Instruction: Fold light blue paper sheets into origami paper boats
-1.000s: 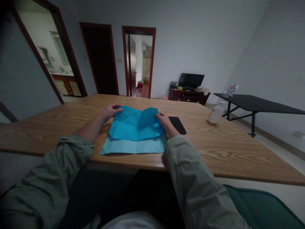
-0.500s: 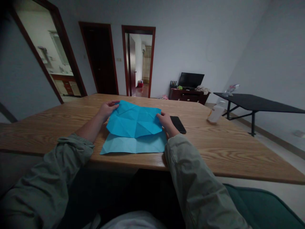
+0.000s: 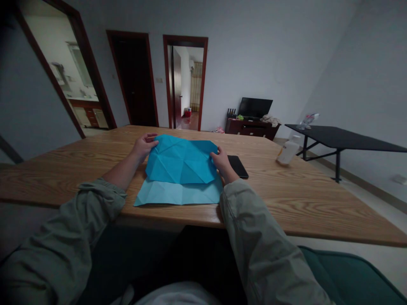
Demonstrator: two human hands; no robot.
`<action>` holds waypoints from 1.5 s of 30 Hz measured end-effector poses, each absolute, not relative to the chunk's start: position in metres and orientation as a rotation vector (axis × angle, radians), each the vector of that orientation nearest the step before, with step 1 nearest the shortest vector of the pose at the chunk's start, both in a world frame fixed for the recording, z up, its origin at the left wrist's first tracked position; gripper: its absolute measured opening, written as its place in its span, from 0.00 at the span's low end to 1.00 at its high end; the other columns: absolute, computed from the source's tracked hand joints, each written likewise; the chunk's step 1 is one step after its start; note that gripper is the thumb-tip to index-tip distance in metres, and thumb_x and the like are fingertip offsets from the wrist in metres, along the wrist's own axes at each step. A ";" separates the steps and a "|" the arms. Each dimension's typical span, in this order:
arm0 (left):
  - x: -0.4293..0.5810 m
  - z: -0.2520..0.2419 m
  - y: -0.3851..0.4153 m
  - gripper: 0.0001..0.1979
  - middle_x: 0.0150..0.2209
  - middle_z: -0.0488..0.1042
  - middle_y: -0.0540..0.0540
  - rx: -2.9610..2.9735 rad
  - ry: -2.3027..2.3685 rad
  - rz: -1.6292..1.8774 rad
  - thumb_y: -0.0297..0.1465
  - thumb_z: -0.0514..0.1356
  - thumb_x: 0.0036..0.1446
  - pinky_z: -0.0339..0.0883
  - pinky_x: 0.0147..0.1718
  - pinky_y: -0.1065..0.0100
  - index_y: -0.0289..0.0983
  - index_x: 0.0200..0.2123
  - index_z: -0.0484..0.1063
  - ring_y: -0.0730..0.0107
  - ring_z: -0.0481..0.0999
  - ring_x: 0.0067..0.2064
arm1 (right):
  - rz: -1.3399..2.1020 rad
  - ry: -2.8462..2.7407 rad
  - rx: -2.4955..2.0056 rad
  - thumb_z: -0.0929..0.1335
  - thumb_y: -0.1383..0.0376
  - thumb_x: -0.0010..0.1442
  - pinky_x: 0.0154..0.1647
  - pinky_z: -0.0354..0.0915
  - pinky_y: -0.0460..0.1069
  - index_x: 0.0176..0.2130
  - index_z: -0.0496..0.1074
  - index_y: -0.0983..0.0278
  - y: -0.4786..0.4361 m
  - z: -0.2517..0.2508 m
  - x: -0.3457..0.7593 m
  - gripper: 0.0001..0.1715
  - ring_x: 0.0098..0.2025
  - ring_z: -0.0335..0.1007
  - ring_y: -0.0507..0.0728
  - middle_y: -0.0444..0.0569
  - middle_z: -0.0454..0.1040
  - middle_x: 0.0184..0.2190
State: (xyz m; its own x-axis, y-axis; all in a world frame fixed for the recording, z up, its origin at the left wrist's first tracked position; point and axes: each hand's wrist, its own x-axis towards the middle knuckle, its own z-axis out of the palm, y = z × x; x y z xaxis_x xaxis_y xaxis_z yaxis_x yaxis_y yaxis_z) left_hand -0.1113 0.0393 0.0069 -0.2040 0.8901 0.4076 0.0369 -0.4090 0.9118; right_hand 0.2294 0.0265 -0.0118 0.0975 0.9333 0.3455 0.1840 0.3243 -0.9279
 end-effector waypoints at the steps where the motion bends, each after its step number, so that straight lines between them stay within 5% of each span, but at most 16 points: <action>1: -0.111 0.007 0.039 0.28 0.36 0.78 0.45 1.395 1.133 1.663 0.31 0.68 0.40 0.70 0.33 0.68 0.36 0.48 0.72 0.69 0.76 0.32 | 0.794 -1.376 -1.118 0.66 0.60 0.42 0.30 0.61 0.47 0.40 0.70 0.63 0.027 -0.012 0.229 0.22 0.30 0.67 0.54 0.46 0.75 0.32; 7: -0.110 0.004 0.040 0.28 0.28 0.74 0.49 1.375 1.197 1.582 0.36 0.70 0.40 0.66 0.28 0.69 0.35 0.47 0.72 0.71 0.71 0.26 | 0.825 -1.386 -1.100 0.68 0.57 0.45 0.32 0.63 0.48 0.45 0.74 0.64 0.034 -0.017 0.232 0.27 0.30 0.67 0.53 0.47 0.77 0.34; 12: -0.111 0.006 0.039 0.27 0.35 0.78 0.44 1.404 1.151 1.659 0.36 0.71 0.37 0.69 0.36 0.67 0.34 0.43 0.75 0.68 0.75 0.35 | 0.808 -1.399 -1.131 0.67 0.60 0.44 0.26 0.58 0.46 0.49 0.74 0.63 0.035 -0.019 0.232 0.31 0.25 0.62 0.52 0.44 0.76 0.30; 18: -0.108 0.013 0.033 0.23 0.39 0.79 0.42 1.404 1.156 1.709 0.42 0.70 0.43 0.70 0.41 0.64 0.35 0.41 0.78 0.65 0.76 0.39 | 0.824 -1.467 -1.117 0.65 0.62 0.45 0.26 0.56 0.46 0.39 0.76 0.63 0.027 -0.013 0.228 0.20 0.26 0.60 0.51 0.42 0.72 0.25; 21: -0.108 0.013 0.034 0.20 0.38 0.80 0.42 1.386 1.186 1.776 0.42 0.69 0.45 0.70 0.41 0.65 0.35 0.38 0.79 0.64 0.76 0.41 | 0.832 -1.459 -1.127 0.67 0.57 0.48 0.29 0.58 0.46 0.36 0.76 0.63 0.026 -0.011 0.227 0.17 0.29 0.62 0.53 0.43 0.73 0.27; 28: -0.111 0.009 0.040 0.17 0.39 0.80 0.42 1.433 1.199 1.796 0.39 0.69 0.46 0.70 0.43 0.65 0.35 0.38 0.80 0.64 0.77 0.41 | 0.888 -1.454 -1.120 0.66 0.40 0.52 0.28 0.59 0.47 0.31 0.74 0.64 0.030 -0.016 0.227 0.29 0.27 0.62 0.53 0.43 0.69 0.22; 32: -0.110 0.011 0.036 0.18 0.36 0.79 0.42 1.493 1.235 1.789 0.36 0.68 0.47 0.71 0.39 0.66 0.35 0.42 0.78 0.65 0.77 0.38 | 0.775 -1.494 -1.170 0.66 0.46 0.53 0.26 0.57 0.46 0.36 0.75 0.64 0.033 -0.019 0.229 0.25 0.24 0.59 0.51 0.40 0.66 0.20; 37: -0.111 0.014 0.032 0.23 0.36 0.79 0.42 1.684 1.444 1.716 0.32 0.65 0.50 0.71 0.37 0.67 0.35 0.51 0.75 0.65 0.78 0.36 | 0.346 -1.562 -1.280 0.63 0.54 0.58 0.33 0.61 0.49 0.38 0.77 0.67 0.037 -0.017 0.234 0.22 0.29 0.67 0.55 0.49 0.76 0.28; 45: -0.115 0.016 0.032 0.13 0.40 0.80 0.41 1.789 1.587 1.699 0.34 0.63 0.53 0.70 0.42 0.67 0.34 0.41 0.78 0.64 0.78 0.40 | 0.044 -1.582 -1.395 0.60 0.58 0.63 0.39 0.64 0.51 0.44 0.77 0.67 0.027 -0.007 0.237 0.22 0.36 0.74 0.61 0.58 0.80 0.36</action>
